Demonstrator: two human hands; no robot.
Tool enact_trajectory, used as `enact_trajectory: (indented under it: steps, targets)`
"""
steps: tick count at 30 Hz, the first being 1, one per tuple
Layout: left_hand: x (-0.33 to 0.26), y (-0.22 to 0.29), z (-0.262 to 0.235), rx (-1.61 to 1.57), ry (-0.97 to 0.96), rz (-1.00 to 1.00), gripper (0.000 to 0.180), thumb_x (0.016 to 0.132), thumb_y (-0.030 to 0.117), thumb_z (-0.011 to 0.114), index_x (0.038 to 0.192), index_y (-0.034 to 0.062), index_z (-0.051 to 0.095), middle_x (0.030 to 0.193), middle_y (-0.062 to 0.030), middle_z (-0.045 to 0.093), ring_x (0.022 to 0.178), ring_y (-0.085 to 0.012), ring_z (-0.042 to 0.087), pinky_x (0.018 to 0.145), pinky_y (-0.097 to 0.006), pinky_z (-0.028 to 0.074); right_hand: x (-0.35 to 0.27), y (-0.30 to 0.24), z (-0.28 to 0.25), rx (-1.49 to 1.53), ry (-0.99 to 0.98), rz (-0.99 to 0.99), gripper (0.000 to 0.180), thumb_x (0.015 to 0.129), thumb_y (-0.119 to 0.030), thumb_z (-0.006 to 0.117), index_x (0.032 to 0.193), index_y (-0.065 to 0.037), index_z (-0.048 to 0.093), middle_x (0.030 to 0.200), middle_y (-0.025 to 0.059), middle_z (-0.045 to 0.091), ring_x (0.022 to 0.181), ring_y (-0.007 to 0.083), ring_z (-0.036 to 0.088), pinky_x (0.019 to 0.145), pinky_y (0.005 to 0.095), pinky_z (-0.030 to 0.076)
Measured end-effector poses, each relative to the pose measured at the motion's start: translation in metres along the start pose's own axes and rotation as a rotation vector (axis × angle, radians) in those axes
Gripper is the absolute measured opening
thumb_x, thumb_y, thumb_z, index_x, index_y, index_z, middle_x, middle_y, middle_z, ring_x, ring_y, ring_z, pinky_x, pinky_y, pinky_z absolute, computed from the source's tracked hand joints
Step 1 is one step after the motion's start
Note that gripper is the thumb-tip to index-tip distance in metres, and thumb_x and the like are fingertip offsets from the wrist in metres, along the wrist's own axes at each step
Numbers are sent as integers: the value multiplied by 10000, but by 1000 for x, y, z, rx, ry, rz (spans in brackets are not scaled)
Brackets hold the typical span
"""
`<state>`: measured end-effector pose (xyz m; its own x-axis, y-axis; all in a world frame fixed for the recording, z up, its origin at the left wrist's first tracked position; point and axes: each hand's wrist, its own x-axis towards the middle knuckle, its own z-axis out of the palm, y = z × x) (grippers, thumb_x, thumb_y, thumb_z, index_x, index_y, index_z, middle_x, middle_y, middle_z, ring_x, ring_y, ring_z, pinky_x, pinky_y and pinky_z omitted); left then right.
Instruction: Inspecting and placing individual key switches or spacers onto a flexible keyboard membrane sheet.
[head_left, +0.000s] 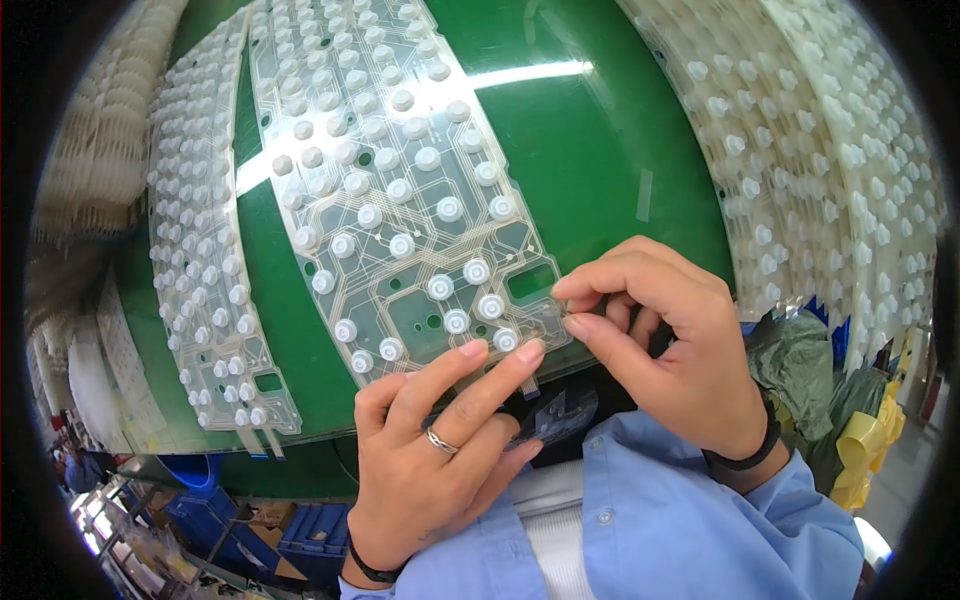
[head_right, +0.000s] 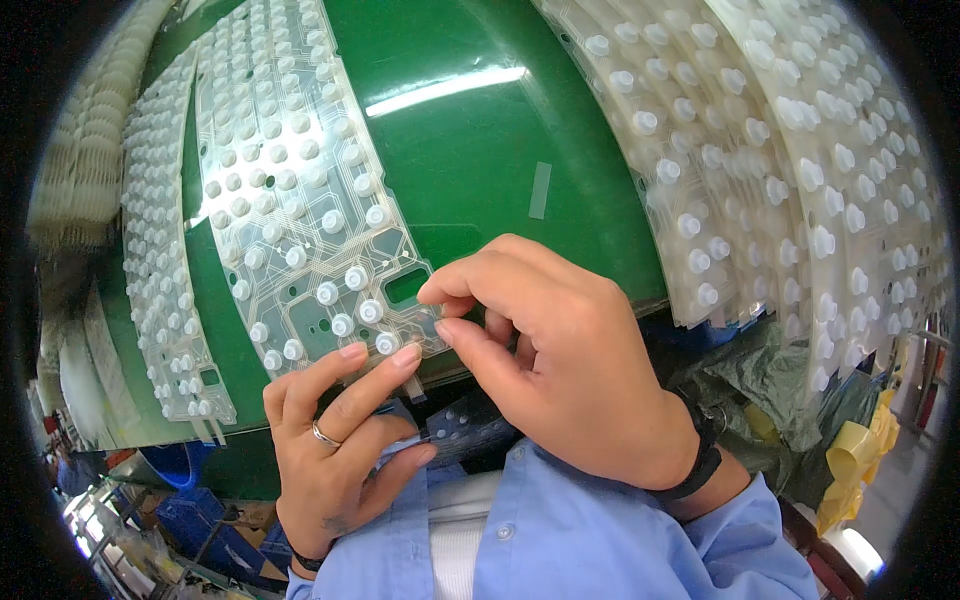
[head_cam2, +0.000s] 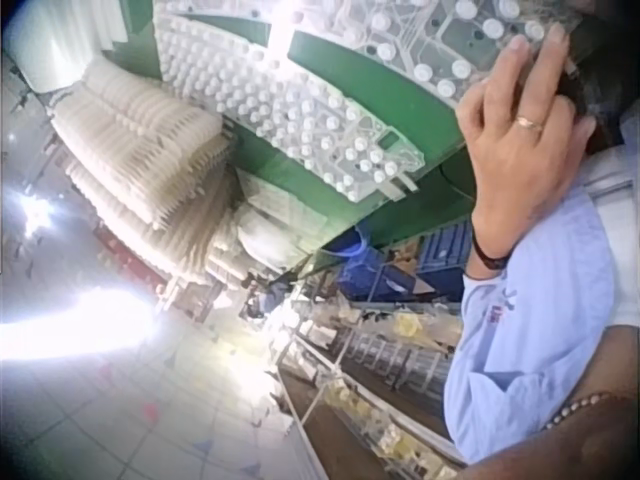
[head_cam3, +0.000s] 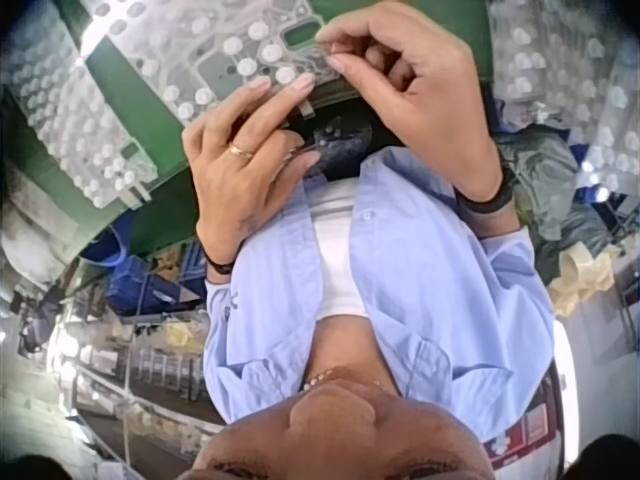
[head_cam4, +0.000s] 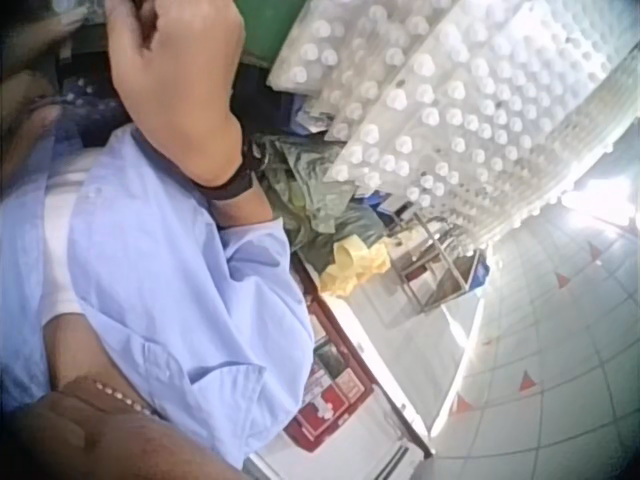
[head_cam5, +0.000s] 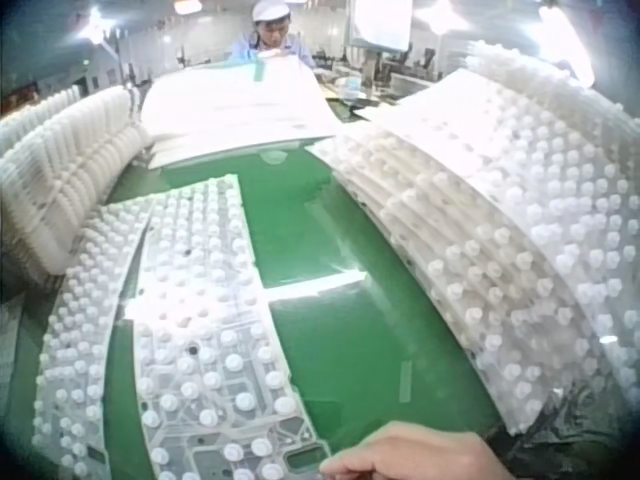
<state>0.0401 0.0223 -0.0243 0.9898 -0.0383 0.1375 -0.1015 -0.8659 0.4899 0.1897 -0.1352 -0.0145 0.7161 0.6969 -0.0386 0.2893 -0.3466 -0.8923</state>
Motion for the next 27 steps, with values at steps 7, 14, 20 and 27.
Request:
enact_trajectory:
  steps: [7, 14, 20, 27]
  targets:
    - [2, 1, -1, -10, -10, -2, 218, 718, 319, 775, 713, 159, 628, 1299, 4, 635, 1194, -253, 524, 920, -378, 349, -2, -6, 3, -294, 39, -67, 316, 800, 92, 654, 1093, -27, 643, 947, 47, 600, 658, 31, 476, 524, 190, 359]
    - [-9, 0, -10, -232, 168, -57, 202, 694, 278, 799, 706, 134, 659, 1178, -44, 696, 1172, -309, 539, 904, -389, 429, -20, -9, -21, -41, -36, -79, 341, 806, -29, 703, 1138, -14, 624, 994, 103, 608, 766, 160, 551, 659, 260, 444]
    - [-23, 6, -9, -405, 361, -263, 181, 706, 220, 785, 681, 89, 662, 1076, -92, 722, 1149, -335, 553, 940, -408, 457, -50, -10, -23, 126, -245, -143, 358, 809, -52, 736, 1147, -1, 630, 1057, 145, 646, 925, 303, 617, 810, 378, 489]
    - [-31, 13, -10, -405, 363, -225, 185, 711, 227, 781, 675, 90, 661, 1074, -90, 723, 1159, -336, 554, 948, -410, 449, -49, -11, -18, 123, -188, -221, 349, 823, -21, 719, 1160, 1, 630, 983, 124, 665, 873, 240, 637, 727, 311, 502]
